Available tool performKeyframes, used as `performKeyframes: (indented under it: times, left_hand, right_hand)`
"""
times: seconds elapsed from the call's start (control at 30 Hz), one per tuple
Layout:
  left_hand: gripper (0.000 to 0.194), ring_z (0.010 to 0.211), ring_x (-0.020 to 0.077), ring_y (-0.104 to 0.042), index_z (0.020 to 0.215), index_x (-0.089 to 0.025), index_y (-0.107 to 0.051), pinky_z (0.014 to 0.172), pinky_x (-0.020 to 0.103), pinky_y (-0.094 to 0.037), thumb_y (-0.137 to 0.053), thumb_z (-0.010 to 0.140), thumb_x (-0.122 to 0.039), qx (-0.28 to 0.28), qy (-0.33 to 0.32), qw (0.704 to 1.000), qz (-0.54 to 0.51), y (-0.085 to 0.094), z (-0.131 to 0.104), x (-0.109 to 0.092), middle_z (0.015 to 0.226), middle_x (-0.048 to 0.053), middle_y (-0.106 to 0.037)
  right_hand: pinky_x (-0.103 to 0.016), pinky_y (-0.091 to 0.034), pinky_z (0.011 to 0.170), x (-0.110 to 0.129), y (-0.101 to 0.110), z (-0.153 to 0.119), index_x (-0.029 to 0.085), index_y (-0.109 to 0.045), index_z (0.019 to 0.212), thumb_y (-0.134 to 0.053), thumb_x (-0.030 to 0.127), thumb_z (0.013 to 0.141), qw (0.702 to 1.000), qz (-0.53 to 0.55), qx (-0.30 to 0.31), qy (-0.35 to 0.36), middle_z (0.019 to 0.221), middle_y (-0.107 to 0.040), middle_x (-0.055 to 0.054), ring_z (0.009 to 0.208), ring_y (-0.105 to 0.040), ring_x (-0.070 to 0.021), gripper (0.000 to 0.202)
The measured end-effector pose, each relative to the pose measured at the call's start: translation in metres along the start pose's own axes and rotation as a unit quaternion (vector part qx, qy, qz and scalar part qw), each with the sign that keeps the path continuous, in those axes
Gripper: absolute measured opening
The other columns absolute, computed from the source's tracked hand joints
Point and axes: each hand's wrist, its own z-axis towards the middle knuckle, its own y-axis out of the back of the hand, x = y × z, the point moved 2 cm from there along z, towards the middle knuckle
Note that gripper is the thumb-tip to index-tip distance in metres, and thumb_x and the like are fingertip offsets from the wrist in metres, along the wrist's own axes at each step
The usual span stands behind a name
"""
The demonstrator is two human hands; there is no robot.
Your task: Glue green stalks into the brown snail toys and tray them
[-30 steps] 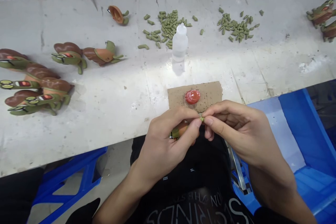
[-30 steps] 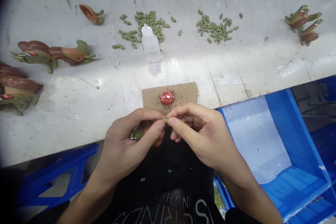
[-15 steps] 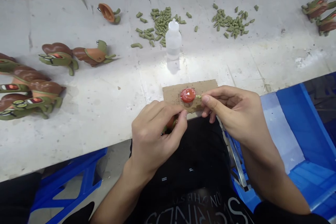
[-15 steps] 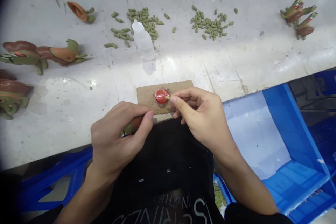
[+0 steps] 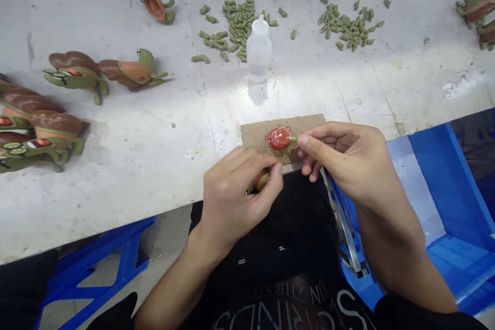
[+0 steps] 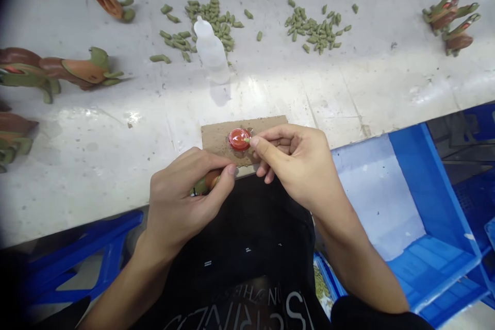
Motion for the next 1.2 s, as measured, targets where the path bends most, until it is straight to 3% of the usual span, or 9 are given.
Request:
performKeyframes:
  times: [0.3,0.47,0.67,0.97,1.2]
  left_hand:
    - [0.02,0.067,0.0129,-0.056,0.091,-0.017,-0.079,0.07,0.031,-0.048,-0.074,0.108,-0.008,-0.005,0.006,1.0,-0.004,-0.001,0.0,0.0,0.071,-0.004,-0.063]
    - [0.019,0.068,0.0131,-0.057,0.092,-0.017,-0.08,0.071,0.031,-0.049,-0.074,0.108,-0.009,-0.007,0.004,1.0,-0.003,-0.001,0.0,0.001,0.072,-0.004,-0.066]
    - [0.019,0.067,0.0131,-0.058,0.091,-0.017,-0.08,0.07,0.03,-0.049,-0.075,0.107,-0.008,-0.009,0.008,1.0,-0.006,0.001,-0.001,0.001,0.071,-0.004,-0.065]
    - [0.018,0.069,0.0135,-0.061,0.093,-0.019,-0.079,0.07,0.03,-0.05,-0.074,0.108,-0.008,-0.011,0.006,1.0,-0.01,-0.001,0.0,0.001,0.072,-0.004,-0.067]
    - [0.019,0.072,0.0149,-0.067,0.094,-0.022,-0.076,0.069,0.032,-0.05,-0.074,0.108,-0.009,-0.011,0.007,1.0,-0.002,0.0,-0.002,0.001,0.076,-0.003,-0.074]
  right_hand:
    - [-0.02,-0.063,0.042,0.001,0.003,-0.001,0.021,-0.089,0.078,-0.117,0.037,0.077,1.0,0.003,-0.011,0.005,0.061,-0.079,0.0,0.047,-0.075,-0.0161,0.033]
    - [-0.021,-0.066,0.046,-0.005,0.003,-0.003,0.023,-0.091,0.085,-0.109,0.028,0.087,0.999,0.001,-0.003,0.032,0.063,-0.081,0.0,0.05,-0.077,-0.0169,0.019]
    - [-0.023,-0.076,0.067,-0.005,0.003,-0.014,0.025,-0.093,0.097,-0.094,0.016,0.104,0.988,-0.073,-0.047,0.127,0.08,-0.088,0.002,0.069,-0.087,-0.0166,0.011]
    - [-0.033,-0.076,0.078,-0.006,-0.003,-0.025,0.028,-0.095,0.107,-0.094,0.007,0.099,0.958,-0.172,-0.077,0.216,0.099,-0.092,0.002,0.084,-0.089,-0.02,0.023]
    - [-0.036,-0.076,0.079,-0.008,0.0,-0.026,0.027,-0.095,0.108,-0.091,0.01,0.102,0.958,-0.182,-0.072,0.212,0.101,-0.092,0.0,0.086,-0.089,-0.0213,0.018]
